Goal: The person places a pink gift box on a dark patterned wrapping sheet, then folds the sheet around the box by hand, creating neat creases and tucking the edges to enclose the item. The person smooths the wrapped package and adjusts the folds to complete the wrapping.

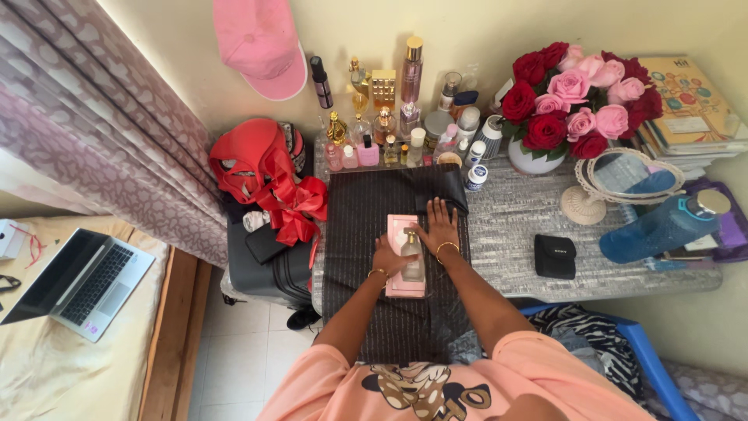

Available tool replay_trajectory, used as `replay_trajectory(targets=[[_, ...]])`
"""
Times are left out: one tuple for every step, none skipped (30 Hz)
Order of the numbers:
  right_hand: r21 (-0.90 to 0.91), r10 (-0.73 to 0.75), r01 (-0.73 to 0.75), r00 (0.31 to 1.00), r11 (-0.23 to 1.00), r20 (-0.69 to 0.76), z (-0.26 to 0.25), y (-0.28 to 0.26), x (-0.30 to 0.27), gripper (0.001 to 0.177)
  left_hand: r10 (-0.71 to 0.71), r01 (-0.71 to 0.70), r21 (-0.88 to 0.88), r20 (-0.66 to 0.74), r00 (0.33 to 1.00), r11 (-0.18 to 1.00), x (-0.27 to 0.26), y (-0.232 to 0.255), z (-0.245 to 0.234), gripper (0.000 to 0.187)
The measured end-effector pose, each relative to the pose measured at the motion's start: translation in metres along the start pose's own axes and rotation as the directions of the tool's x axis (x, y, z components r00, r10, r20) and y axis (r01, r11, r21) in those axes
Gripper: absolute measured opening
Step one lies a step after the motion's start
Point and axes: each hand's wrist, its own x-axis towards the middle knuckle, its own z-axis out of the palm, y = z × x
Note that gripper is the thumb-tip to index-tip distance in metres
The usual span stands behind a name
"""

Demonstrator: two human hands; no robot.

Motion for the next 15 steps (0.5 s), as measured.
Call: replay_trajectory(targets=[[0.000,-0.011,0.011,1.000,1.000,-0.001,0.000,0.001,-0.003,0.103,0.048,-0.049,-0.012,-0.050,0.998,0.999,-0.003,-0.004,0.001,0.130],[0.001,-0.024,0.024,1.000,1.000,-0.006,0.000,0.001,-0.003,0.102,0.054,-0.057,-0.041,-0.063,0.997,0.998,-0.003,-0.008,0.000,0.116],[0.003,-0.037,0.037,0.999,0.999,-0.012,0.000,0.000,-0.003,0.102,0.061,-0.066,-0.069,-0.076,0.995,0.995,-0.005,-0.014,-0.001,0.101],[-0.004,-0.048,0.048,0.998,0.999,0.027,0.000,0.000,-0.003,0.101,0.066,-0.075,-0.100,-0.089,0.994,0.992,-0.006,-0.018,0.000,0.086],[-0.011,-0.058,0.059,0.996,0.998,0.065,0.000,0.000,-0.003,0.100,0.100,-0.114,-0.155,-0.095,0.990,0.981,-0.006,-0.022,-0.001,0.075],[-0.016,-0.068,0.071,0.992,0.997,0.105,0.000,-0.001,-0.004,0.099,0.130,-0.149,-0.208,-0.102,0.986,0.967,-0.007,-0.028,-0.003,0.064],[-0.010,-0.074,0.076,0.990,0.997,0.116,0.000,-0.002,-0.004,0.099,0.160,-0.184,-0.261,-0.110,0.981,0.948,-0.006,-0.033,-0.006,0.052],[-0.006,-0.082,0.083,0.988,0.996,0.129,-0.001,-0.002,-0.004,0.099,0.201,-0.228,-0.256,-0.128,0.971,0.939,-0.006,-0.037,-0.008,0.051],[-0.002,-0.090,0.091,0.986,0.996,0.142,-0.001,-0.002,-0.005,0.099,0.241,-0.272,-0.251,-0.145,0.960,0.929,-0.005,-0.040,-0.010,0.050],[-0.007,-0.106,0.108,0.985,0.994,0.137,-0.001,-0.002,-0.007,0.099,0.279,-0.312,-0.246,-0.159,0.947,0.918,-0.006,-0.043,-0.010,0.049],[-0.013,-0.122,0.125,0.984,0.992,0.133,-0.001,-0.002,-0.010,0.099,0.258,-0.283,-0.250,-0.129,0.957,0.926,-0.007,-0.046,-0.011,0.048],[-0.018,-0.138,0.142,0.982,0.990,0.127,0.000,-0.002,-0.011,0.099,0.238,-0.256,-0.253,-0.099,0.966,0.933,-0.006,-0.048,-0.013,0.047],[-0.034,-0.161,0.167,0.979,0.985,0.123,0.000,-0.003,-0.013,0.100,0.218,-0.229,-0.255,-0.069,0.973,0.940,-0.006,-0.051,-0.015,0.046],[-0.052,-0.185,0.192,0.976,0.980,0.117,-0.001,-0.002,-0.015,0.101,0.219,-0.221,-0.290,-0.037,0.975,0.931,-0.005,-0.052,-0.017,0.046],[-0.070,-0.208,0.217,0.972,0.974,0.112,-0.002,-0.002,-0.015,0.102,0.221,-0.211,-0.325,-0.006,0.975,0.922,-0.004,-0.053,-0.019,0.046]])
